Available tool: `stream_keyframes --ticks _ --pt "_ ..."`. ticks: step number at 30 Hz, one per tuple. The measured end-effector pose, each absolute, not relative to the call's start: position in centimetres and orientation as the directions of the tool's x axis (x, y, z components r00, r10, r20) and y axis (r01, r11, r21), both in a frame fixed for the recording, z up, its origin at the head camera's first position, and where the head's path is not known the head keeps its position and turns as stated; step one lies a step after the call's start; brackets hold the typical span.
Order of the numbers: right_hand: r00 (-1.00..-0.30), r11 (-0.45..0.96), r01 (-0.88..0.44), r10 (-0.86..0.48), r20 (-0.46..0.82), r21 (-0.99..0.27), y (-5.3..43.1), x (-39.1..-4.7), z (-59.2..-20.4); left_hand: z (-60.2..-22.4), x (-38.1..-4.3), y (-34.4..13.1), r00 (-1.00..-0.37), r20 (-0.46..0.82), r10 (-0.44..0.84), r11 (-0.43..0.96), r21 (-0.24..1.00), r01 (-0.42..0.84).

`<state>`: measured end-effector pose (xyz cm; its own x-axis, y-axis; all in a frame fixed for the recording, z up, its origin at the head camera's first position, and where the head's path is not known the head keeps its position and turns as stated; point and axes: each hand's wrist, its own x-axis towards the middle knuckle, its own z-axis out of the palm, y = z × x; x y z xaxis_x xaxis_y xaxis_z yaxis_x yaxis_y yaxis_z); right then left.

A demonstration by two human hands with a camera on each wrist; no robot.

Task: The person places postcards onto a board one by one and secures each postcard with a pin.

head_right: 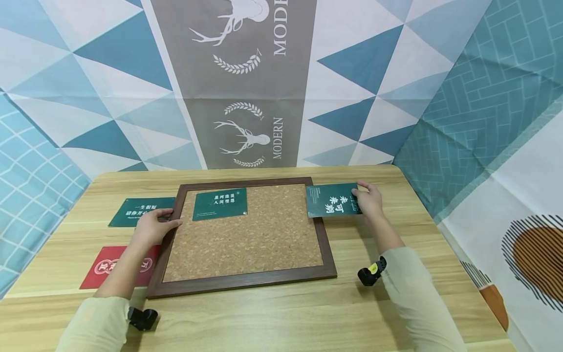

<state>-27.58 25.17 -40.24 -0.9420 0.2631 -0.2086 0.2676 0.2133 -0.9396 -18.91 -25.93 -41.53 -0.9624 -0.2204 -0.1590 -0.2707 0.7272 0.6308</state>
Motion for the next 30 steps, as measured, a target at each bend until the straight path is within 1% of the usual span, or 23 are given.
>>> stream_keyframes --ticks 4,6,11,16,21,30 --pt "-0.94 0.196 0.274 0.264 -0.218 -0.942 24.6 -27.8 -40.0 -41.6 -18.9 -25.9 -0.962 -0.156 -0.223 0.727 0.631 -0.27" --pt "-0.939 0.218 0.28 0.263 -0.22 -0.935 24.1 -27.6 -39.5 -41.6 -19.0 -25.9 -0.963 -0.152 -0.221 0.726 0.634 -0.267" --pt "-0.935 0.196 0.293 0.262 -0.239 -0.936 23.6 -27.7 -39.4 -41.7 -19.0 -25.9 -0.964 -0.147 -0.223 0.725 0.636 -0.264" --pt "-0.942 0.184 0.272 0.252 -0.222 -0.945 23.1 -27.9 -39.7 -41.7 -19.0 -25.9 -0.962 -0.148 -0.231 0.718 0.642 -0.271" --pt "-0.939 0.166 0.277 0.256 -0.23 -0.946 22.7 -28.3 -40.2 -41.7 -19.0 -26.0 -0.961 -0.151 -0.232 0.711 0.648 -0.273" --pt "-0.945 0.175 0.265 0.242 -0.22 -0.948 21.4 -28.6 -40.1 -41.7 -19.0 -25.9 -0.96 -0.151 -0.236 0.707 0.651 -0.277"
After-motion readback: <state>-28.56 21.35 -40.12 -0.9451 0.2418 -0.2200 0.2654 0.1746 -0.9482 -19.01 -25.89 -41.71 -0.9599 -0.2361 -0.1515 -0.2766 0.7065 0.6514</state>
